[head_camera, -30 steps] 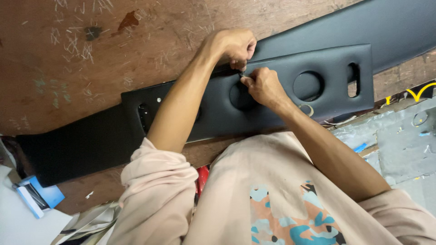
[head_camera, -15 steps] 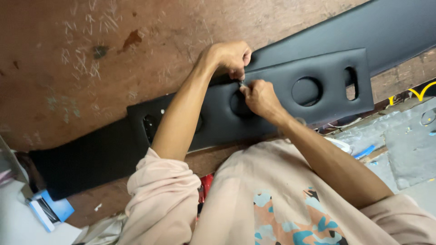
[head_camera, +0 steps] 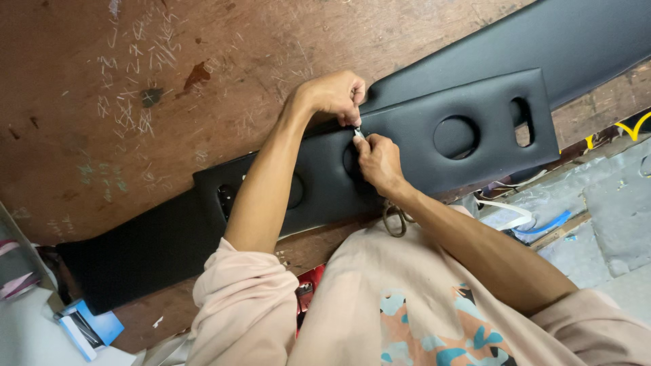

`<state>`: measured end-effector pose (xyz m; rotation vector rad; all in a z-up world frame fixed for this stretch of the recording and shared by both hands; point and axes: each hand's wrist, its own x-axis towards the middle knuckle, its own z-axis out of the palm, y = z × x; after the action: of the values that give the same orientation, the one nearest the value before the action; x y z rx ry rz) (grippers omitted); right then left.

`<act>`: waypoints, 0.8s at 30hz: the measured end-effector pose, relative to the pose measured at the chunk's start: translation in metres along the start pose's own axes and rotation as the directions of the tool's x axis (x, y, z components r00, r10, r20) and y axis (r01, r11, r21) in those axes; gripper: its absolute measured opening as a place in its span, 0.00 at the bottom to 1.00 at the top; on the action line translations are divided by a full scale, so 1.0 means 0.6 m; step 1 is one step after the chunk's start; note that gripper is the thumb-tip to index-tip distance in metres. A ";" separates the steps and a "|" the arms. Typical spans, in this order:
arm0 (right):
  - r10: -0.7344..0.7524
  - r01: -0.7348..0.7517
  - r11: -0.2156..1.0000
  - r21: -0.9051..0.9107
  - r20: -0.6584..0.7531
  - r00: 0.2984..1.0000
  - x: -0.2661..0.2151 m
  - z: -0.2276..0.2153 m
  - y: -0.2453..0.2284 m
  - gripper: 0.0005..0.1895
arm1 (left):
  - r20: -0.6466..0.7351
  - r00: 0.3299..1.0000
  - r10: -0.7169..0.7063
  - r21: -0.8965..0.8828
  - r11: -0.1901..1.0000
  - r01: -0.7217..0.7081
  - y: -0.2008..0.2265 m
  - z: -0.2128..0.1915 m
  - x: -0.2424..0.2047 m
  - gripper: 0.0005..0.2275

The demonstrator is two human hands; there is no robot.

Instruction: The person uses a small blade to trim excess material from the edges and around the circular cutouts of a black plastic car interior panel. The person repeatedly flips the panel to access different sides and continues trimming along the edges.

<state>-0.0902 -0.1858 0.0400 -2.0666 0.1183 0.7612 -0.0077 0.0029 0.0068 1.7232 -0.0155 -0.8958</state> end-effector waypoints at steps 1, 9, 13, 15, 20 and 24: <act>0.035 -0.035 0.998 0.044 0.009 0.999 0.000 0.003 0.005 0.22 | 0.001 1.000 0.027 -0.012 1.000 -0.027 -0.002 0.000 -0.001 0.13; 0.165 -0.175 0.906 0.386 0.058 0.985 0.000 0.025 0.019 0.16 | -0.015 0.997 0.069 -0.078 0.994 -0.070 -0.017 0.002 -0.010 0.13; 0.187 -0.190 0.887 0.421 0.050 0.981 -0.004 0.028 0.011 0.16 | -0.032 0.996 0.086 -0.121 0.989 -0.089 -0.026 0.003 -0.014 0.13; 0.172 -0.167 0.901 0.400 0.024 0.985 -0.010 0.030 0.000 0.16 | -0.033 0.995 0.091 -0.142 0.985 -0.095 -0.029 0.003 -0.013 0.13; 0.165 -0.154 0.936 0.316 -0.008 0.986 -0.028 0.026 -0.031 0.17 | -0.040 0.995 0.097 -0.187 0.977 -0.102 -0.039 0.003 -0.010 0.13; 0.159 -0.157 0.908 0.387 0.028 0.987 -0.031 0.016 -0.045 0.16 | -0.040 0.993 0.112 -0.219 0.969 -0.118 -0.042 0.003 -0.009 0.13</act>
<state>-0.1001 -0.1660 0.0658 -1.6922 0.4123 0.7620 -0.0235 0.0130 -0.0114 1.5114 0.0027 -0.7584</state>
